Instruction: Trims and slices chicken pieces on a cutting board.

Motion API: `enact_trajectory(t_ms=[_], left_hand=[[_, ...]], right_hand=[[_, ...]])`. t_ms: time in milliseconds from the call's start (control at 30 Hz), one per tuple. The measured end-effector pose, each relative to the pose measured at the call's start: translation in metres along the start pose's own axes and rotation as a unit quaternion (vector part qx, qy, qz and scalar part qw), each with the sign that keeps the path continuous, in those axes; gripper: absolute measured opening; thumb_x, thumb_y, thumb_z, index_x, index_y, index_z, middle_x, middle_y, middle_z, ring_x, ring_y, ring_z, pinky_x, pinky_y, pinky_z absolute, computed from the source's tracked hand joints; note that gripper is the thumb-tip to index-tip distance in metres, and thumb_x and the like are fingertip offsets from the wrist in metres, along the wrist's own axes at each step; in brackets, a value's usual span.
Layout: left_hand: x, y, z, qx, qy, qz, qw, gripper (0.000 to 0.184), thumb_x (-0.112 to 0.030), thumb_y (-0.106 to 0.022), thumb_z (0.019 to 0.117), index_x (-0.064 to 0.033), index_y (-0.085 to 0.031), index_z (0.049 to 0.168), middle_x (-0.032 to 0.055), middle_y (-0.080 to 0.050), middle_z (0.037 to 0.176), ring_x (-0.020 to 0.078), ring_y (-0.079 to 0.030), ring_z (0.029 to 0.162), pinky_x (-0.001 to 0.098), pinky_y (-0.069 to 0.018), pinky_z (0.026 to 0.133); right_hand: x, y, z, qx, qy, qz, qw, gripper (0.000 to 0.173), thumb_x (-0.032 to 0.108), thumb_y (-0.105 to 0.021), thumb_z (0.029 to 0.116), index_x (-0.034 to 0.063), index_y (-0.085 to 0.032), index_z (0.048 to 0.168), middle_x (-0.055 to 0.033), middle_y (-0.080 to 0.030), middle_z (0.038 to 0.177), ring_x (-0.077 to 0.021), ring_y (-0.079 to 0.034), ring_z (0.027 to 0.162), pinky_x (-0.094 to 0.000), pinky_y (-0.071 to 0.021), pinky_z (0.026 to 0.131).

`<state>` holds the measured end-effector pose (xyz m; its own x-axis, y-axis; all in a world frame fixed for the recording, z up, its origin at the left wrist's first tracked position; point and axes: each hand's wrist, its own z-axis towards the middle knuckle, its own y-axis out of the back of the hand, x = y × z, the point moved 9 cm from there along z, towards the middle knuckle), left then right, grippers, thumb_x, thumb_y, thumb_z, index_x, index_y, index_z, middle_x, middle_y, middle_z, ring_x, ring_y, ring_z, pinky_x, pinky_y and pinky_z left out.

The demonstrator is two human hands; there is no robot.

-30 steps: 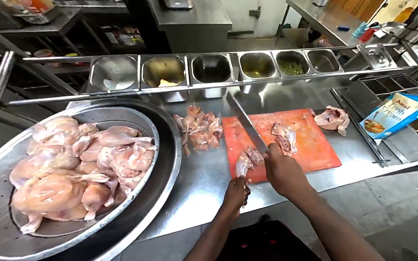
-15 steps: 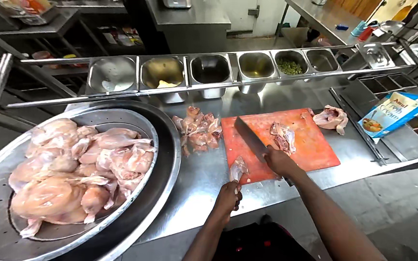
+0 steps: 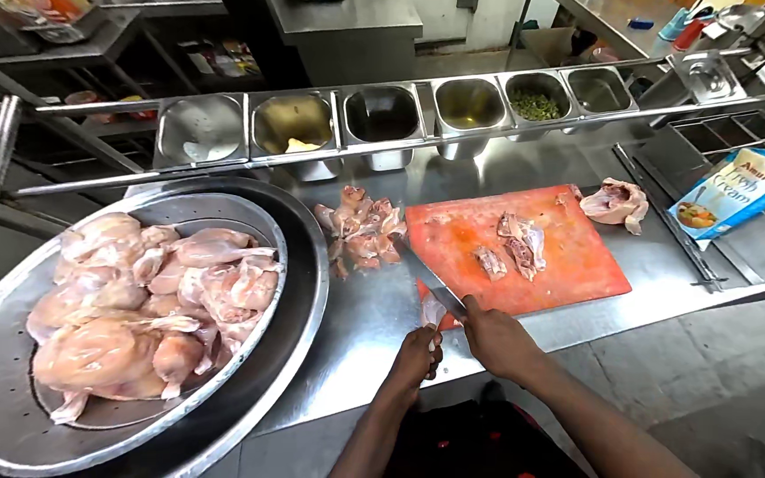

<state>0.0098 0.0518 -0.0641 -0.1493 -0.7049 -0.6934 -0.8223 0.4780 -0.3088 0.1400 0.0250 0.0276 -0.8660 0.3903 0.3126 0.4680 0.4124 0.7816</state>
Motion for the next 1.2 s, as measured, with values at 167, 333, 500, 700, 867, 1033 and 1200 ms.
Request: enact_trajectory(t_ms=[167,333,500,700,867,1033,1200], left_hand=[[0.000,0.003,0.000,0.006,0.009,0.014,1.000,0.038,-0.029,-0.030,0.1144,-0.0105,-0.051,0.089,-0.0054,-0.041,0.056,0.0048,-0.038,0.044,0.0193,-0.0351,0.042],[0.001,0.006,0.002,0.041,0.022,0.027,0.999,0.039,-0.032,-0.028,0.1144,-0.0114,-0.050,0.089,-0.0057,-0.041,0.057,0.0047,-0.038,0.045,0.0192,-0.0351,0.043],[0.003,0.011,0.005,-0.025,0.010,0.032,0.999,0.040,-0.033,-0.031,0.1142,-0.0089,-0.052,0.090,-0.0033,-0.044,0.058,0.0068,-0.040,0.045,0.0209,-0.0354,0.043],[0.003,0.010,0.005,-0.035,0.029,0.024,0.999,0.041,-0.034,-0.030,0.1142,-0.0087,-0.052,0.089,-0.0034,-0.042,0.058,0.0069,-0.038,0.044,0.0212,-0.0333,0.042],[-0.003,0.010,0.004,0.005,0.035,0.057,0.998,0.041,-0.033,-0.030,0.1138,-0.0105,-0.053,0.089,-0.0046,-0.042,0.060,0.0066,-0.038,0.047,0.0221,-0.0345,0.045],[-0.005,0.009,0.005,0.028,0.042,0.072,0.996,0.040,-0.032,-0.030,0.1132,-0.0113,-0.053,0.088,-0.0051,-0.042,0.060,0.0064,-0.039,0.048,0.0224,-0.0347,0.046],[-0.005,0.007,0.006,0.044,0.047,0.069,0.996,0.040,-0.032,-0.030,0.1134,-0.0115,-0.053,0.088,-0.0054,-0.043,0.063,0.0060,-0.039,0.049,0.0222,-0.0368,0.047]], right_hand=[[-0.002,0.003,0.003,0.012,-0.010,-0.011,1.000,0.032,0.030,-0.040,0.1093,0.0140,-0.047,0.136,-0.0146,-0.067,0.090,-0.0369,-0.071,0.091,-0.0543,-0.0557,0.080],[0.001,0.004,0.011,0.025,0.001,-0.013,1.000,0.029,0.031,-0.040,0.1095,0.0139,-0.048,0.132,-0.0127,-0.066,0.088,-0.0350,-0.070,0.087,-0.0528,-0.0563,0.076],[0.002,0.001,-0.001,0.076,-0.029,-0.030,0.996,0.027,0.027,-0.040,0.1093,0.0107,-0.045,0.130,-0.0152,-0.065,0.094,-0.0363,-0.070,0.092,-0.0531,-0.0568,0.080],[-0.022,0.008,-0.044,0.155,-0.081,-0.022,0.984,0.033,0.028,-0.042,0.1093,0.0084,-0.043,0.136,-0.0190,-0.065,0.096,-0.0406,-0.069,0.092,-0.0577,-0.0561,0.078],[-0.009,0.008,-0.030,0.165,-0.098,-0.039,0.981,0.029,0.027,-0.042,0.1088,0.0077,-0.045,0.131,-0.0181,-0.065,0.097,-0.0391,-0.070,0.093,-0.0555,-0.0570,0.079],[0.009,0.001,0.006,0.138,-0.095,-0.049,0.985,0.026,0.027,-0.042,0.1089,0.0080,-0.046,0.126,-0.0159,-0.065,0.095,-0.0371,-0.070,0.093,-0.0534,-0.0572,0.080],[0.019,-0.006,0.039,0.083,-0.090,-0.025,0.992,0.026,0.030,-0.042,0.1093,0.0102,-0.046,0.125,-0.0120,-0.064,0.088,-0.0339,-0.071,0.086,-0.0506,-0.0583,0.076]])
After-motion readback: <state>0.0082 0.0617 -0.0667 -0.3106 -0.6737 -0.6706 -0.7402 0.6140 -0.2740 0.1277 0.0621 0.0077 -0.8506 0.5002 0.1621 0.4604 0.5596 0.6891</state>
